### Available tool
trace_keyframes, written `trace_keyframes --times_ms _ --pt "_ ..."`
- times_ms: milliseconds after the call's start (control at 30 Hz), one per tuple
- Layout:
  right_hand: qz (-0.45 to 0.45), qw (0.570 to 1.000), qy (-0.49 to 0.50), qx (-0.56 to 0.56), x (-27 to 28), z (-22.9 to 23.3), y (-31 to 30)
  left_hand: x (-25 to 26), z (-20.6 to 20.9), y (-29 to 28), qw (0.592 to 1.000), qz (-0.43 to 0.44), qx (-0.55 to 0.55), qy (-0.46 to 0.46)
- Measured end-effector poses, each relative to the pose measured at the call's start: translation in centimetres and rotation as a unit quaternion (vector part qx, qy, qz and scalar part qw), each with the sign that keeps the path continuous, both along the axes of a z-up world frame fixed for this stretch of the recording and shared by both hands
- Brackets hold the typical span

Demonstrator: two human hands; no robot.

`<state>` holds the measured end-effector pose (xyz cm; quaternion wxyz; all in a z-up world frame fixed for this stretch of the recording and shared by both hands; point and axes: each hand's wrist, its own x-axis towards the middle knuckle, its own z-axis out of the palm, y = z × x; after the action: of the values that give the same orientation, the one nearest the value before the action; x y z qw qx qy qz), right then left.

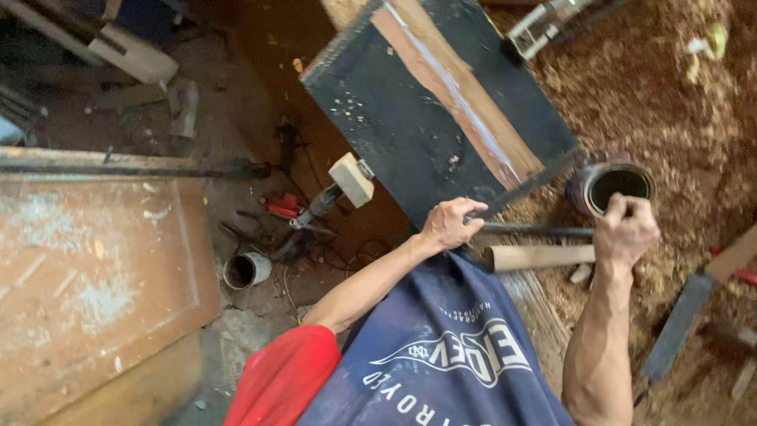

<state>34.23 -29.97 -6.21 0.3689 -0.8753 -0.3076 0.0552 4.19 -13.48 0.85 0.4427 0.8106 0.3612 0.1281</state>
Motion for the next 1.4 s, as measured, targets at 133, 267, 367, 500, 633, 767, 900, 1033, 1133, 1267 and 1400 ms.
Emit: trace_keyframes --times_ms 133,267,367,500,633,767,900,1033,1133,1267,1400 --pt "0.045 0.999 0.007 0.022 -3.5 0.5 1.1 -1.0 1.2 1.8 0.999 0.010 0.018 -0.042" --pt "0.082 0.996 0.011 -0.023 -8.7 3.2 2.6 -2.5 4.0 7.8 0.989 0.046 0.088 -0.108" --pt "0.100 0.994 0.039 0.012 -12.2 5.0 4.1 -3.6 6.3 14.4 0.983 0.085 0.115 -0.117" --pt "0.062 0.992 0.109 -0.018 -15.6 6.3 6.8 -5.4 6.2 26.4 0.959 0.171 0.191 -0.124" --pt "0.049 0.992 0.109 -0.049 -18.5 5.6 10.7 -6.7 2.5 41.5 0.933 0.325 0.151 0.011" --pt "0.063 0.992 -0.002 -0.109 -21.3 3.3 15.3 -7.8 -2.5 55.1 0.903 0.373 0.180 0.110" --pt "0.086 0.986 -0.025 -0.140 -23.3 3.0 20.3 -8.5 -6.4 65.6 0.915 0.332 0.080 0.216" --pt "0.017 0.987 0.073 -0.144 -25.4 3.9 22.9 -8.6 -9.8 70.7 0.877 0.319 0.189 0.305" --pt "-0.002 0.982 0.083 -0.170 -25.4 3.8 23.4 -8.5 -12.3 73.2 0.870 0.299 0.181 0.347" --pt "0.008 0.978 0.058 -0.202 -25.0 3.6 23.8 -9.2 -15.3 74.3 0.866 0.277 0.210 0.359" --pt "0.008 0.987 0.097 -0.129 -24.6 5.0 25.6 -9.1 -13.8 71.4 0.884 0.381 0.094 0.256"
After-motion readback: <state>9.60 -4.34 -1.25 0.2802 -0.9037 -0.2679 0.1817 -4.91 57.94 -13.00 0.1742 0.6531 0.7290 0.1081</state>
